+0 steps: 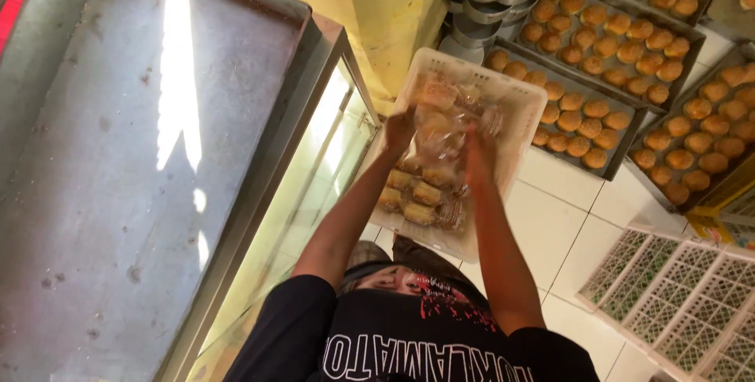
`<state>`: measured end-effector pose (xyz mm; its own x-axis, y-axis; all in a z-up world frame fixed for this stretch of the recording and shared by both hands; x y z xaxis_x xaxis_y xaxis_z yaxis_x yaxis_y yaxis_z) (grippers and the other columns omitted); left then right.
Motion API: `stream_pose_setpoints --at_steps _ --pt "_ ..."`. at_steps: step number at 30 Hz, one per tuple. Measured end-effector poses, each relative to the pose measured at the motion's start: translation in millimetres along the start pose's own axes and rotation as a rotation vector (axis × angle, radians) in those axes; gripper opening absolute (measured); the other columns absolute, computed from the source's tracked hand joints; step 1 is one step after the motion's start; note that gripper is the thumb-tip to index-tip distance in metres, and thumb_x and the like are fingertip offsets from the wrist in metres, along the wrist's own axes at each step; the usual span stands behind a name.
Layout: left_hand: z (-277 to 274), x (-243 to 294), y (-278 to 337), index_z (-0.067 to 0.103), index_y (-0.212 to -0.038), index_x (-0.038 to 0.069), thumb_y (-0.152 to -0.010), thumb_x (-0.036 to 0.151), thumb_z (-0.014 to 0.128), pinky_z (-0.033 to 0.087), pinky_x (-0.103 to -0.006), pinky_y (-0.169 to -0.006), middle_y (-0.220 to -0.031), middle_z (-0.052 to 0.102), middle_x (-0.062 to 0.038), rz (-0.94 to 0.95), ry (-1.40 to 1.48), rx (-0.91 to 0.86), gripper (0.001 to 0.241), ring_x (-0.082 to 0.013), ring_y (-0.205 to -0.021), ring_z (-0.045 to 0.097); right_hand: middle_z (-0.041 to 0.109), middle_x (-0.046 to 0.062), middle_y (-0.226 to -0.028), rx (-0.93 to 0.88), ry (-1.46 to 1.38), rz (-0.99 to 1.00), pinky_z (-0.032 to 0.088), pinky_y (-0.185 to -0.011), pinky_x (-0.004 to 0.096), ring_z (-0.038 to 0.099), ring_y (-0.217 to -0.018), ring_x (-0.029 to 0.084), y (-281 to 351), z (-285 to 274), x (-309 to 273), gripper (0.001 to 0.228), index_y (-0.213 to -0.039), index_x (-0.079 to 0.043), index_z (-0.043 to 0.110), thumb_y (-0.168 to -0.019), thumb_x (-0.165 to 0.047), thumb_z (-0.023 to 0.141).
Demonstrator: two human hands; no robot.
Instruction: Transferring wrapped bread buns from a storage crate onto a metal display tray.
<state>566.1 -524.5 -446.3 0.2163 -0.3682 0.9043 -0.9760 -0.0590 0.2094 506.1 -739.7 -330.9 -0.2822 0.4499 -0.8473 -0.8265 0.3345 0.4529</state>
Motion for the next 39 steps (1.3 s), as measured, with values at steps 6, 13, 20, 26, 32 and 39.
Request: stream_pose_setpoints --at_steps 6,13,20,26,32,39 --pt "19.2 -40.1 74.7 0.037 -0.142 0.004 -0.116 0.036 0.052 0.033 -0.0504 -0.099 -0.133 0.039 -0.025 0.213 -0.366 -0.029 0.044 -0.0406 -0.12 0.037 0.065 0.0 -0.094 0.07 -0.08 0.486 0.054 -0.05 0.039 0.066 -0.074 0.019 -11.8 -132.8 228.9 0.023 -0.116 -0.02 0.057 -0.099 -0.035 0.064" --pt "36.3 -111.5 30.3 0.0 -0.162 0.007 -0.071 0.044 0.088 0.018 -0.0448 -0.123 -0.17 0.006 -0.025 0.123 -0.072 -0.207 0.132 -0.037 -0.155 0.008 0.06 0.006 -0.108 0.254 0.053 0.534 0.06 -0.062 0.042 0.065 -0.085 0.025 -86.1 -96.9 303.0 0.03 -0.125 -0.017 0.048 -0.1 -0.028 0.062" --pt "38.4 -110.0 58.2 0.002 -0.169 0.034 -0.06 0.036 0.095 0.05 -0.0506 -0.105 -0.142 0.053 -0.023 -0.198 -0.578 -0.501 0.144 -0.044 -0.125 0.057 0.07 0.007 -0.116 -0.019 0.791 0.218 0.056 -0.079 0.043 0.067 -0.094 0.023 -85.7 -53.7 256.6 0.048 -0.15 -0.024 0.052 -0.103 -0.023 0.062" --pt "34.3 -115.3 49.8 0.03 -0.161 0.032 -0.068 0.026 0.095 0.045 -0.051 -0.106 -0.146 0.048 -0.022 -0.066 -0.571 -0.274 0.113 -0.0443 -0.13 0.05 0.074 0.01 -0.113 0.012 0.946 0.259 0.056 -0.082 0.046 0.069 -0.093 0.027 -85.5 -28.0 228.3 0.043 -0.146 -0.025 0.059 -0.103 -0.029 0.056" --pt "29.6 -106.9 40.3 0.036 -0.157 0.031 -0.066 0.025 0.095 0.043 -0.0495 -0.111 -0.148 0.046 -0.02 -0.029 -0.438 -0.282 0.109 -0.0442 -0.134 0.047 0.067 0.005 -0.122 -0.071 0.792 0.279 0.055 -0.082 0.04 0.067 -0.097 0.022 -102.8 -54.3 266.5 0.052 -0.148 -0.02 0.055 -0.099 -0.034 0.065" --pt "18.4 -96.3 58.5 0.031 -0.158 0.031 -0.065 0.033 0.094 0.037 -0.0498 -0.117 -0.155 0.038 -0.021 -0.046 -0.452 -0.293 0.113 -0.0432 -0.142 0.039 0.048 0.016 -0.092 -0.135 0.159 0.33 0.039 -0.058 0.04 0.044 -0.069 0.026 -120.1 -112.4 362.0 0.067 -0.165 -0.02 0.038 -0.103 -0.025 0.063"
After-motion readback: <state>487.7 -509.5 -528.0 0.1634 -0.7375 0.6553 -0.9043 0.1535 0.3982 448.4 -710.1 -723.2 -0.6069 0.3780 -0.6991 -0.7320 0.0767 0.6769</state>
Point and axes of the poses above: each hand's wrist, its own y-axis away from the middle knuckle, its own z-axis out of the palm, x = y × z, the point moved 7 cm from there along -y, towards the middle knuckle
